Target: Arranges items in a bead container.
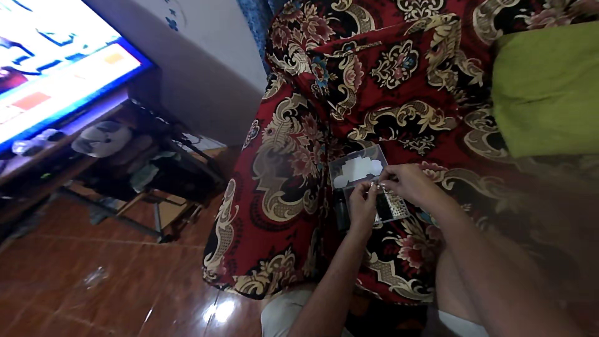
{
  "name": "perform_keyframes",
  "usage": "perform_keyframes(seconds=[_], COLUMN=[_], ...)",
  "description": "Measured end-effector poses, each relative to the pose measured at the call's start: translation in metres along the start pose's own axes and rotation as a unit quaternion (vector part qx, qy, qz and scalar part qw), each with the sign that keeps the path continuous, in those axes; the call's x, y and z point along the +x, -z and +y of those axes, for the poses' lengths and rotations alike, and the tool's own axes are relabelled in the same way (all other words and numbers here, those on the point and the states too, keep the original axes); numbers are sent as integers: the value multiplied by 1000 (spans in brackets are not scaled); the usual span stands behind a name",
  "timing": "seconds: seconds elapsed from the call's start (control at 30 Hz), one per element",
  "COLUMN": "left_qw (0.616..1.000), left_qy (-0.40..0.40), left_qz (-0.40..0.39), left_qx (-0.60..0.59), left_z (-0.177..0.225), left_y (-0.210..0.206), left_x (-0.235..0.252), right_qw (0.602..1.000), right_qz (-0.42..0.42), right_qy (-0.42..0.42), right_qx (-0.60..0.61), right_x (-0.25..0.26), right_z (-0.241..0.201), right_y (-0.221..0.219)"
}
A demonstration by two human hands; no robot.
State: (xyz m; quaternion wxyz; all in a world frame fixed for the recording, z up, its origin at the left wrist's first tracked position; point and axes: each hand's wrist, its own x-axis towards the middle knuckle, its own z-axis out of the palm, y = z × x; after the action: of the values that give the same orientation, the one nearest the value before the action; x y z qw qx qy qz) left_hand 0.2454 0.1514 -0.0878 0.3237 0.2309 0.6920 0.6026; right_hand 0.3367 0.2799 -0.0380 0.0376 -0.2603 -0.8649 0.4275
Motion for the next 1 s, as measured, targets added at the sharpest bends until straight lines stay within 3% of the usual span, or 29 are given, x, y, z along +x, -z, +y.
perform_keyframes(seconds=[0.4,0.8,0.9,1.0], left_qw=[996,988,989,989], left_qy=[-54,-97,-92,-91], left_qz=[-14,-12,-15,-9], left_qx=[67,119,115,116], left_z=[0,-4,-4,-4], left_y=[-1,0,1,3], left_x=[-3,-4,-3,-2], right_qw=[999,996,979,931], right_qz=[16,-47,-59,-64], right_qy=[18,-31,-24,1], right_qx=[-21,64,194,358], right_x=[2,0,-1,-7], right_z=[-2,-1,1,1], right_y=[-4,4,3,9])
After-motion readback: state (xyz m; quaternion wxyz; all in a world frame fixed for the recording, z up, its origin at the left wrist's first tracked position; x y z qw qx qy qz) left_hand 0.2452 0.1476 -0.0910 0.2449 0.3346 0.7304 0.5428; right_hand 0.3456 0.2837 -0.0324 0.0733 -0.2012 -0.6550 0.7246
